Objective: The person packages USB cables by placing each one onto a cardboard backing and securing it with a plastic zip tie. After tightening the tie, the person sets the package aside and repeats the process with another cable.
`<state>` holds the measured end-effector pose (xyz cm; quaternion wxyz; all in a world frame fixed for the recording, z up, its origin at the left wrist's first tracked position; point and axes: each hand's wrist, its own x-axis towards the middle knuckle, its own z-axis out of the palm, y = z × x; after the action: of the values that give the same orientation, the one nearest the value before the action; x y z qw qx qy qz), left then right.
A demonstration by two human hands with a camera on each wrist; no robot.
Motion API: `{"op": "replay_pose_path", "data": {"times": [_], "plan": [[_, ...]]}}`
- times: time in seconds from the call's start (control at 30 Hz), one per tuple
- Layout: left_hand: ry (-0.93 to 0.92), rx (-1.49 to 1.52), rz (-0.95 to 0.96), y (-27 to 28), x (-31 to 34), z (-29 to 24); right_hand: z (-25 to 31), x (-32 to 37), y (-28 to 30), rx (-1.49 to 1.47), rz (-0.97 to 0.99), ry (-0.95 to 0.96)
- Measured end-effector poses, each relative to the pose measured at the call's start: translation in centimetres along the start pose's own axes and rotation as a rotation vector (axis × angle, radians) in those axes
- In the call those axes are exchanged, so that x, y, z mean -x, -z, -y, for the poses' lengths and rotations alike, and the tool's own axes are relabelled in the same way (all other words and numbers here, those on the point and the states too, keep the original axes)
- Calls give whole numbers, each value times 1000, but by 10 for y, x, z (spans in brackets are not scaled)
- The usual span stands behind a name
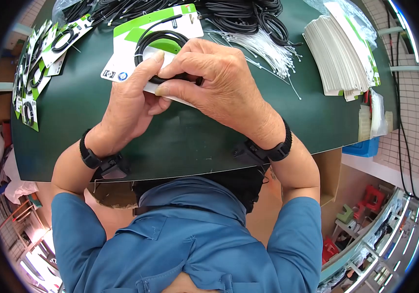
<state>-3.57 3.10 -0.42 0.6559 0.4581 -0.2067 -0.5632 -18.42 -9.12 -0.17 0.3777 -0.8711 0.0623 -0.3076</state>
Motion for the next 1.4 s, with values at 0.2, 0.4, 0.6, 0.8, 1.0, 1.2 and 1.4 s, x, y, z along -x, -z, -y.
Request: {"op": "replay_pose_path", "data": {"times": [0.2,0.4,0.6,0.8,1.0,1.2,1.4], "plan": [[-1,-78,-54,10,-3,5,1,-3,2,-43,28,15],[27,-90,-38,10,-3,0,1,-1,1,-17,33,18],[62,-61,7,11,-3,1,-2,1,0,-42,26,15],[-34,-154,-43,5,-7,1,-1,0,-6,-32,-72,81],[-143,-174,-167,20,-15,-11,-1,-7,34,-6,-220,6],[-218,-164,-191,33,-22,-22,-49,4,67,467,14,-378],[-241,-148,-227,32,-22,-22,-70,6,60,559,252,-543]]}}
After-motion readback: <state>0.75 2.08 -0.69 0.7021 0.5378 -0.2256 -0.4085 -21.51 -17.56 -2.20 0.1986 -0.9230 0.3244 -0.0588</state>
